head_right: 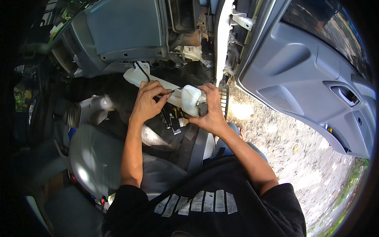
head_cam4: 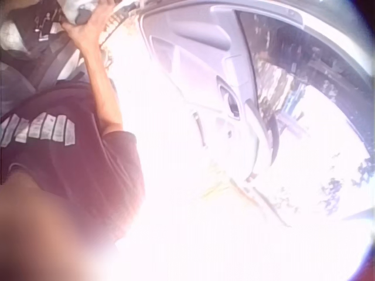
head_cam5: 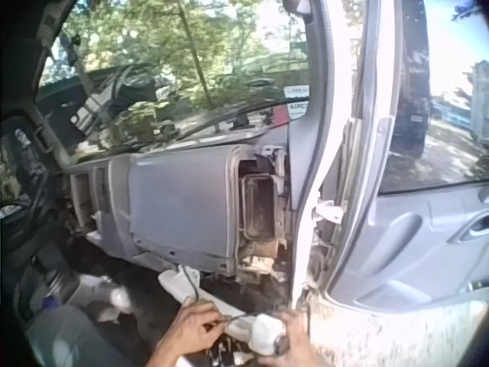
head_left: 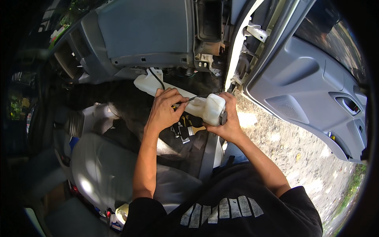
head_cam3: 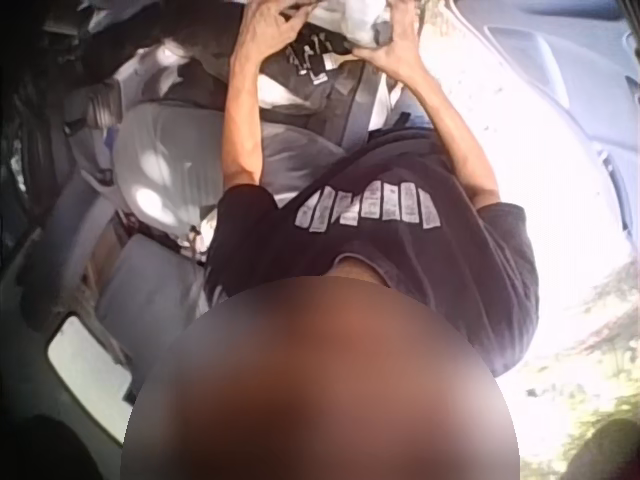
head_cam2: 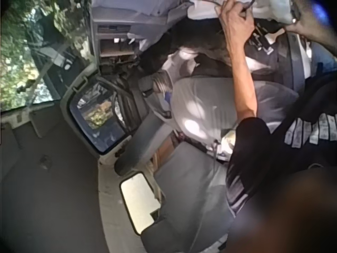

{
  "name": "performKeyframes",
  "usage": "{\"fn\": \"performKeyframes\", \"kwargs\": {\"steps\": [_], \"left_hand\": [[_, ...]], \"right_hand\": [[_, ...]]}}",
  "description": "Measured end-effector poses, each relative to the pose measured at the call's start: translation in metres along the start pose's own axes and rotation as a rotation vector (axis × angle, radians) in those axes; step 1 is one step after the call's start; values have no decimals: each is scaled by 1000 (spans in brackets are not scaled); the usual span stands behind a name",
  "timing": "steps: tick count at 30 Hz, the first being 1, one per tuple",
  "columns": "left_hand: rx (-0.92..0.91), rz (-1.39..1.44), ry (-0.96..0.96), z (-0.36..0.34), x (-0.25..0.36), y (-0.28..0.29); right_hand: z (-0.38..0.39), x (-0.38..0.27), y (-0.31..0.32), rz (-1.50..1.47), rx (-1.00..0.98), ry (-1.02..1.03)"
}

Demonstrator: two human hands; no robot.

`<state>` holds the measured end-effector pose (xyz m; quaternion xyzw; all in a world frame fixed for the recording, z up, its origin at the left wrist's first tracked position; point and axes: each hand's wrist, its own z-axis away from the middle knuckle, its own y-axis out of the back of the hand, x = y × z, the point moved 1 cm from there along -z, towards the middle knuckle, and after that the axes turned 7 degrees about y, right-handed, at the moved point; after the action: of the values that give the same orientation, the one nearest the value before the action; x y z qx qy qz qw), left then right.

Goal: The person retrieves a white plastic windshield washer fluid reservoir from a cart, walks to a white truck, and installs it inside the driver's side footwell. They connect hoses and secure the reservoir in place.

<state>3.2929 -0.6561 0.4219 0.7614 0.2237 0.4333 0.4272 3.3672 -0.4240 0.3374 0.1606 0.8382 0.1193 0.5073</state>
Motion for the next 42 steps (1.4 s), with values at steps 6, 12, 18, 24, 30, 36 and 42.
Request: {"fn": "performKeyframes", "kwargs": {"steps": [6, 12, 18, 24, 30, 36, 42], "left_hand": [[-47, -276, -29, 5, 27, 5], [-88, -356, -3, 2, 46, 7], [-125, -480, -13, 13, 56, 0], [-132, -458, 14, 0, 45, -3], [-258, -564, 59, -4, 50, 0], [-298, -598, 91, -12, 55, -4], [-177, -626, 105, 4, 61, -11]], "right_hand": [[8, -6, -4, 26, -6, -37], [12, -10, -5, 7, 7, -77], [9, -9, -2, -7, -21, -111], [9, -8, -2, 17, -41, -105], [11, -9, -5, 33, -14, -88], [10, -4, -3, 22, -20, -93], [4, -3, 1, -21, -64, -132]]}}
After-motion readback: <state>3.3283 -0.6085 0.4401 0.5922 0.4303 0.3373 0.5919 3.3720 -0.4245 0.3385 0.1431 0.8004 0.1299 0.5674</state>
